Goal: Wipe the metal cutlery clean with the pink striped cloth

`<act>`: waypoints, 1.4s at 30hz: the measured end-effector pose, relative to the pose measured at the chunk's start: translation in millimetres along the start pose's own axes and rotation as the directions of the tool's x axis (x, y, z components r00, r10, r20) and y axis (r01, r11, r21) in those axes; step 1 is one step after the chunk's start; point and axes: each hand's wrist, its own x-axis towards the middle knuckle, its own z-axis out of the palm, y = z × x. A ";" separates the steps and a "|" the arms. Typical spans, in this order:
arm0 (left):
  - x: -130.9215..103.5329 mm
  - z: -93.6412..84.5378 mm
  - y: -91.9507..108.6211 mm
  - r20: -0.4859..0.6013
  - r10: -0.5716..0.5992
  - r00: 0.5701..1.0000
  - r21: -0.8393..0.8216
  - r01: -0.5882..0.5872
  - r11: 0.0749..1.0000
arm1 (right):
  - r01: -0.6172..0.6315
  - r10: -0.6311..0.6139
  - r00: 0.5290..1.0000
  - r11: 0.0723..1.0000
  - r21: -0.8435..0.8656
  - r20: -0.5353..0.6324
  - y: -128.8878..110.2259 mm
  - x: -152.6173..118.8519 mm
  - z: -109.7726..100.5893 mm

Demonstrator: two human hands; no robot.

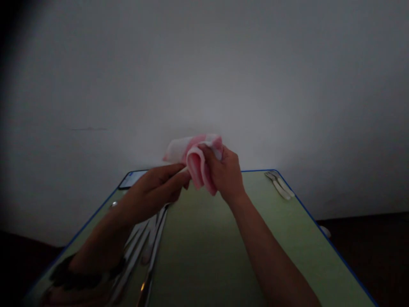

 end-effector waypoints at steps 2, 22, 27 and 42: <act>3.3 8.7 1.2 -0.044 -0.014 0.999 -0.036 0.012 0.999 | -0.028 0.039 0.993 0.995 0.098 -0.109 6.4 -3.1 9.3; -9.3 -22.1 -6.3 0.206 -0.050 0.977 0.355 -0.028 0.934 | 0.171 0.083 0.767 0.929 -0.327 0.637 -11.6 4.9 -30.9; -6.9 -21.7 -4.0 0.154 -0.010 0.988 0.320 -0.040 0.947 | 0.251 -0.040 0.873 0.891 -0.378 0.486 -11.0 4.3 -24.7; -7.4 -13.9 -1.2 0.230 0.022 0.973 0.224 -0.075 0.972 | 0.176 0.041 0.768 0.946 -0.272 0.639 -13.6 2.7 -38.9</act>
